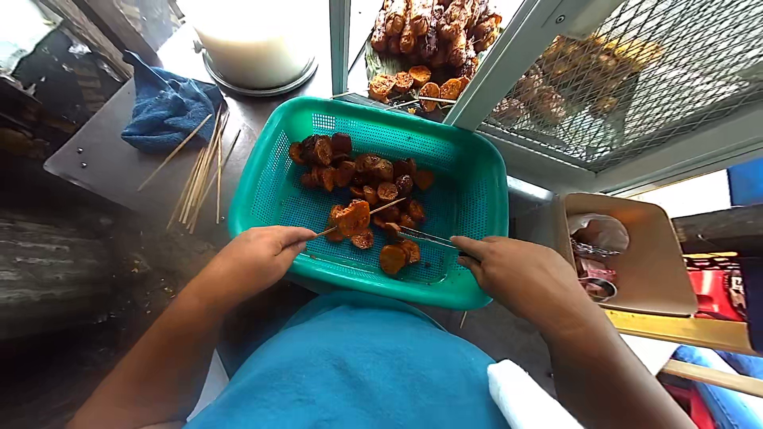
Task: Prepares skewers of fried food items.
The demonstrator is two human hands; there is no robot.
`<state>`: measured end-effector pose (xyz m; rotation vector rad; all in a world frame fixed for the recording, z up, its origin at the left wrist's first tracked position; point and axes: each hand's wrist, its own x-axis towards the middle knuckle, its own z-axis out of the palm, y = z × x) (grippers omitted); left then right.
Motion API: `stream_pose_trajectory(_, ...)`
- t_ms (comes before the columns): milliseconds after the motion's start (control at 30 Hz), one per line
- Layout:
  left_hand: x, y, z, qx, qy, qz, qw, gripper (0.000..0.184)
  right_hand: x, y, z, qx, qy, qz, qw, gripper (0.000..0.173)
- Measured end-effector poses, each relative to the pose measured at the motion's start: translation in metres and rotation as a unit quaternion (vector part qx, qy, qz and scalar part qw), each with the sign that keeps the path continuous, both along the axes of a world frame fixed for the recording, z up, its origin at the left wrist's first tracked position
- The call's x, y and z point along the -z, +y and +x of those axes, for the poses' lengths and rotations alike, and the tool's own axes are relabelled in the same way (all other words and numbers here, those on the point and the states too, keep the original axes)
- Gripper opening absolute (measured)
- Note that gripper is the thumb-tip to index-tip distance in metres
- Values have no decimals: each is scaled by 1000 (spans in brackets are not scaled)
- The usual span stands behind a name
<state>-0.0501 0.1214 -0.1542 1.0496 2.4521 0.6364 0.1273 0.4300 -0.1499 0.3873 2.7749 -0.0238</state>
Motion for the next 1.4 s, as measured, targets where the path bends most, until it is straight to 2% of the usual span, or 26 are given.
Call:
stream_pose_trajectory(133, 4, -6, -4, -18, -12, 12, 1000, 28, 23, -12, -8, -6, 3, -4, 1000, 34)
stream_pose_trajectory(200, 5, -9, -3, -41, -41, 38, 998, 29, 31, -8, -11, -24, 47, -14, 998, 32)
stream_pose_trajectory(300, 6, -16, 6, -95, -205, 134, 965, 26, 17, 13, -9, 14, 101, -142, 985, 33)
stream_pose_trajectory(367, 8, -20, 12, -99, -325, 181, 923, 27, 4, 33, -7, 95, 102, -272, 952, 31)
stream_pose_trajectory(400, 10, -21, 15, -97, -357, 186, 910, 27, 2, 44, -5, 136, 101, -346, 923, 30)
stream_pose_trajectory(467, 11, -19, 19, -94, -381, 181, 902, 27, 2, 60, -2, 192, 104, -457, 862, 31)
stream_pose_trajectory(500, 11, -18, 19, -94, -385, 177, 901, 27, 2, 66, -1, 199, 108, -480, 848, 32)
stream_pose_trajectory(767, 9, -10, 22, -90, -393, 150, 903, 26, -4, 73, 8, 210, 161, -505, 822, 33)
stream_pose_trajectory(1000, 10, -8, 22, -92, -383, 142, 908, 26, -12, 69, 11, 211, 186, -469, 837, 33)
stream_pose_trajectory(1133, 10, -6, 24, -96, -385, 147, 906, 25, -17, 63, 11, 186, 170, -450, 857, 34)
stream_pose_trajectory(1400, 15, -4, 22, -71, -419, 195, 884, 26, -15, 58, 3, 149, 125, -502, 843, 32)
